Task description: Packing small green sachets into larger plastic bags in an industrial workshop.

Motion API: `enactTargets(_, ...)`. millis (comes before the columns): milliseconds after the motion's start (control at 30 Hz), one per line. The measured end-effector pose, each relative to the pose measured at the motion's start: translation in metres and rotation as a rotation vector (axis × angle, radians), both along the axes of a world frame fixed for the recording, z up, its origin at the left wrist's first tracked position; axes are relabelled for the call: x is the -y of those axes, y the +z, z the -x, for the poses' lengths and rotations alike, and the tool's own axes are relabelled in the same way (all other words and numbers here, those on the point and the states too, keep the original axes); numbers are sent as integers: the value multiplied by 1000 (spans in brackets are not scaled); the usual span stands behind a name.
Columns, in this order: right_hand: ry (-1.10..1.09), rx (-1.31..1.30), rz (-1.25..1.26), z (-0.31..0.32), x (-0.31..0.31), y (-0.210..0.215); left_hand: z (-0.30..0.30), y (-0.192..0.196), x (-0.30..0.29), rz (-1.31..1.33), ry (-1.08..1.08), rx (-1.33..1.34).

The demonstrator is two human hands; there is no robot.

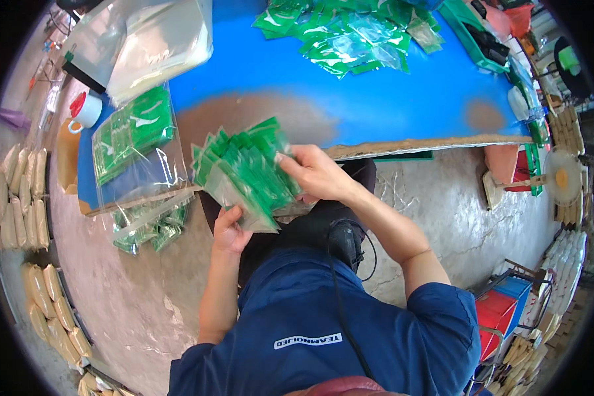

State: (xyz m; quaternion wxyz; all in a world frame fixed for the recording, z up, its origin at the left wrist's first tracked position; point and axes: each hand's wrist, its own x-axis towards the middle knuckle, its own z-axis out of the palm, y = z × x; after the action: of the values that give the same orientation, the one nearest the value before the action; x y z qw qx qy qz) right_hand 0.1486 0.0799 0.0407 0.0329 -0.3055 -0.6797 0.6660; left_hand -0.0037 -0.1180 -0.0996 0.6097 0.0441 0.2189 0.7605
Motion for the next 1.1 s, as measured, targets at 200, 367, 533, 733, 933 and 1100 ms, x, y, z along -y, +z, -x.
enactTargets(200,-478,95,-1472,43,-170,-67,-3,-6,1,71,-27,39)
enactTargets(367,-34,211,-1477,34,-76,-94,-3,-4,27,66,76,-46)
enactTargets(533,231,-173,-1350,-21,-20,-73,21,-61,57,-171,-36,-15)
enactTargets(733,-207,-254,217,-4,12,-31,-12,5,0,-73,-7,13)
enactTargets(933,-531,-73,-1251,34,-149,-63,-20,-3,-1,14,9,53)
enactTargets(1100,-145,55,-1352,48,-130,-85,-11,-13,26,89,62,-56)
